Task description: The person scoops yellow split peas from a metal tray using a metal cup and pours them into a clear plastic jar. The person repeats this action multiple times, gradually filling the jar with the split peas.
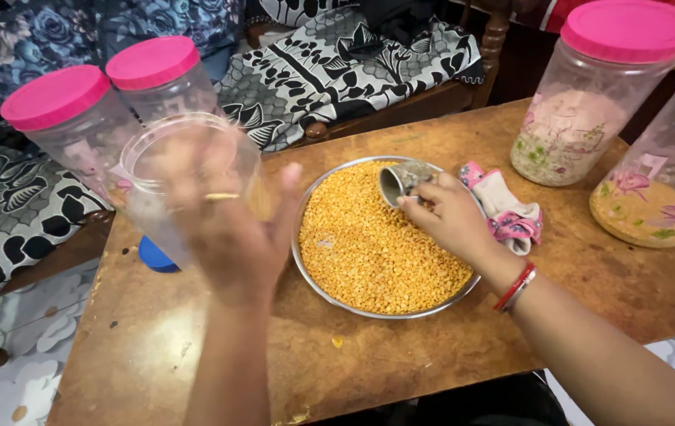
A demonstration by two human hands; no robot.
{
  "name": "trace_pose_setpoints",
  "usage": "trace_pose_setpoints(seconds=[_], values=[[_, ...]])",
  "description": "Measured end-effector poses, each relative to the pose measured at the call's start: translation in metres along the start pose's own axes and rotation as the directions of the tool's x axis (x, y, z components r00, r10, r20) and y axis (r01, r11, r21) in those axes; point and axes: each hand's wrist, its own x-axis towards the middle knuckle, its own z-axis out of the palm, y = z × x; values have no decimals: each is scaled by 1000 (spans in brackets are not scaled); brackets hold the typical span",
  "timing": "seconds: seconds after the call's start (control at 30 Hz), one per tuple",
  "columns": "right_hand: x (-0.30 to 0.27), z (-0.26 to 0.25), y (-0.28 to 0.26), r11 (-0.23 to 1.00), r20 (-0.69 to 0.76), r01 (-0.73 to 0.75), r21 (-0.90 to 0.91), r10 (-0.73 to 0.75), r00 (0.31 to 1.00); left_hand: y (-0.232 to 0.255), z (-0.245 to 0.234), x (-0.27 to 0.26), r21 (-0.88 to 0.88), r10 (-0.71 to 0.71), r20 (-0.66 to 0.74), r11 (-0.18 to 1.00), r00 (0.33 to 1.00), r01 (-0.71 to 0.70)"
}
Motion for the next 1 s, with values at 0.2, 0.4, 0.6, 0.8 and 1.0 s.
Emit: trace_pose_setpoints(seconds=[0.2, 0.4, 0.6, 0.8, 1.0], values=[[-15, -8, 29, 972, -45, 73, -225, -85, 995, 41, 53, -56, -425, -134, 329, 863, 935, 273], [-30, -11, 34, 887, -62, 56, -459, -95, 994, 42, 112, -103, -308, -534, 534, 599, 655, 739], [-41, -19, 9, 839, 1, -5, -544, 7, 1000, 53, 119, -114, -183, -616, 669, 406, 416, 895], [-53, -21, -13, 840, 45, -70, -539, 112, 993, 79, 103, -108, -10, -611, 761, 326, 219, 945], [-65, -13, -25, 865, 61, -131, -484, 182, 981, 97, 111, -114, -49, -637, 739, 271, 217, 961]])
